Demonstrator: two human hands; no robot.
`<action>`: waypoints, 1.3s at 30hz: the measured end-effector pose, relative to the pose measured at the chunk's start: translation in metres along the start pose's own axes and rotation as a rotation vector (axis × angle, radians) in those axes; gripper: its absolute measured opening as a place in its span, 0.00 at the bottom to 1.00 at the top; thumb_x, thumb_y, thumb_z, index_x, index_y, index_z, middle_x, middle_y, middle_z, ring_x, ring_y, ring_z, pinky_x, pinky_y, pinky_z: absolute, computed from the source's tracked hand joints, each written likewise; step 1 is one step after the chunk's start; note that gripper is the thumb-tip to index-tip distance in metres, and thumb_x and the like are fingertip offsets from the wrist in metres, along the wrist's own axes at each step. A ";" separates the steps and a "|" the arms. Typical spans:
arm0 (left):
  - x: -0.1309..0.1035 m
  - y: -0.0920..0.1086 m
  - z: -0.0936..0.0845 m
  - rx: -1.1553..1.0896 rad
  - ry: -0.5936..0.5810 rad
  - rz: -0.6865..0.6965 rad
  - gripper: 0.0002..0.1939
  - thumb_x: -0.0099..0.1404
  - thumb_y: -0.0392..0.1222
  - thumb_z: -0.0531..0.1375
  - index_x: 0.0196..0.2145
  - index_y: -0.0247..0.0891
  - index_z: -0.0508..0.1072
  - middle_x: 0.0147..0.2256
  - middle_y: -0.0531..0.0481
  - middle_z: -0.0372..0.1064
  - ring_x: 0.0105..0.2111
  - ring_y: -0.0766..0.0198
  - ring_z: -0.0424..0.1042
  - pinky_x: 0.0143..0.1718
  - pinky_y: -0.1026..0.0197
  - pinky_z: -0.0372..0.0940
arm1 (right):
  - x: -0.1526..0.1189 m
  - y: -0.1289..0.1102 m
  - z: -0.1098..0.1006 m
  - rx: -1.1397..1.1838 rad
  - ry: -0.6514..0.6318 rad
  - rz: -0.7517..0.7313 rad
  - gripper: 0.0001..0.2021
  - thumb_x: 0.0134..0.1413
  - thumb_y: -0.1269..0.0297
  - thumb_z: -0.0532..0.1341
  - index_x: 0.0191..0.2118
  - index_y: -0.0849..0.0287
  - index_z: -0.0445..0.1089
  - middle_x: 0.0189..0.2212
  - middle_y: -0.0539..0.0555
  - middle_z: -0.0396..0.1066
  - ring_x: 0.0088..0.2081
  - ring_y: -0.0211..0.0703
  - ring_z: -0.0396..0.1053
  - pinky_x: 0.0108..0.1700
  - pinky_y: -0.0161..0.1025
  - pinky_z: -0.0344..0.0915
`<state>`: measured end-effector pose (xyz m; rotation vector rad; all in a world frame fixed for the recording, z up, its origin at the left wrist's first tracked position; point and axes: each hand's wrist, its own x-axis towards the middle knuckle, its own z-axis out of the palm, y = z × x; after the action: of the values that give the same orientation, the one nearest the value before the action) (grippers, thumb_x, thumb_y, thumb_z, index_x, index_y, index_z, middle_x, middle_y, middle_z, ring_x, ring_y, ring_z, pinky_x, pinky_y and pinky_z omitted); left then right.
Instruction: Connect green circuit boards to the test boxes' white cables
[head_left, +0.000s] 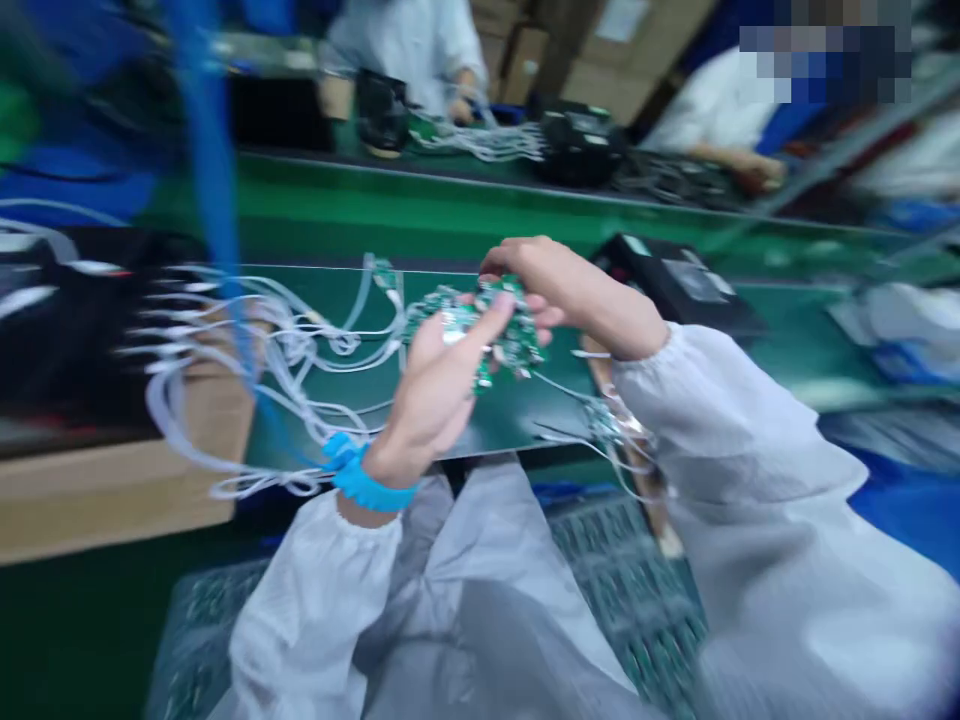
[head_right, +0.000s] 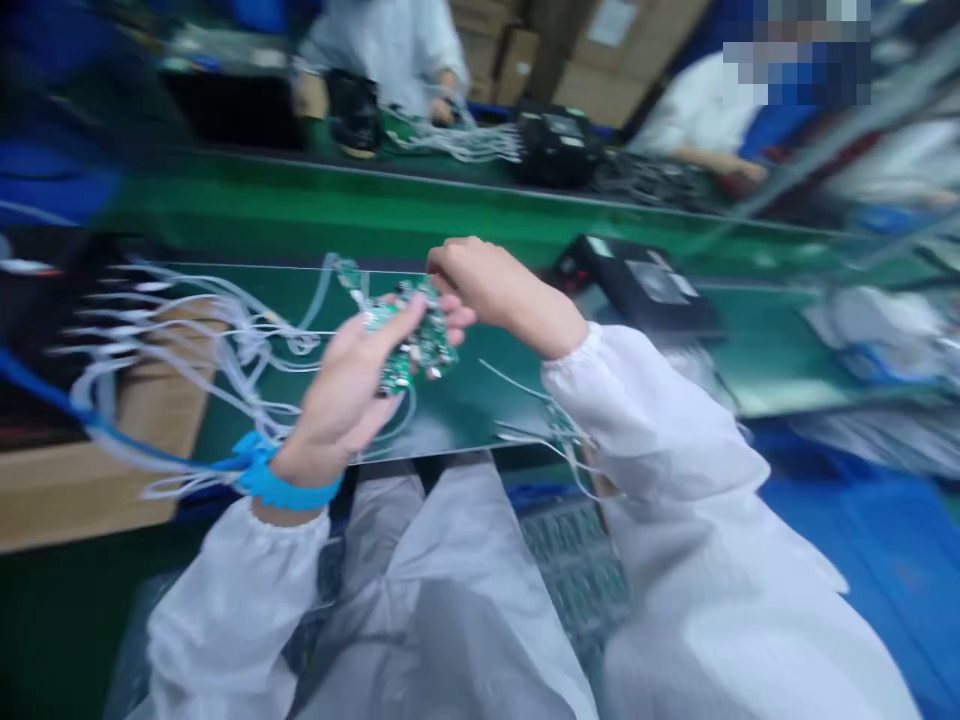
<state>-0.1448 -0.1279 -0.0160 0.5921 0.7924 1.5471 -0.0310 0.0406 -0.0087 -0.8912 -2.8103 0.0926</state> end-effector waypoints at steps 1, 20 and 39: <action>0.004 -0.006 0.002 0.029 0.004 0.032 0.08 0.70 0.42 0.64 0.42 0.34 0.75 0.44 0.43 0.78 0.49 0.51 0.79 0.50 0.48 0.77 | -0.043 0.005 -0.013 -0.032 0.011 0.089 0.13 0.69 0.60 0.56 0.45 0.61 0.76 0.39 0.59 0.76 0.41 0.49 0.73 0.46 0.44 0.65; 0.047 -0.134 0.035 0.445 -0.086 -0.209 0.16 0.70 0.35 0.58 0.52 0.39 0.58 0.31 0.53 0.72 0.28 0.65 0.75 0.33 0.62 0.73 | -0.216 0.011 0.056 -0.249 -0.244 0.684 0.12 0.71 0.67 0.53 0.46 0.66 0.73 0.44 0.68 0.76 0.48 0.58 0.73 0.48 0.46 0.66; 0.064 -0.197 0.045 0.608 -0.570 -0.217 0.16 0.74 0.54 0.57 0.45 0.36 0.71 0.32 0.51 0.69 0.28 0.68 0.65 0.32 0.66 0.62 | -0.236 0.035 0.025 0.458 -0.037 0.749 0.07 0.63 0.62 0.58 0.35 0.58 0.69 0.26 0.52 0.74 0.27 0.41 0.70 0.30 0.35 0.59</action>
<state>0.0067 -0.0526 -0.1444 1.2778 0.8390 0.8500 0.1722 -0.0670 -0.0760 -1.7311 -2.1682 0.8111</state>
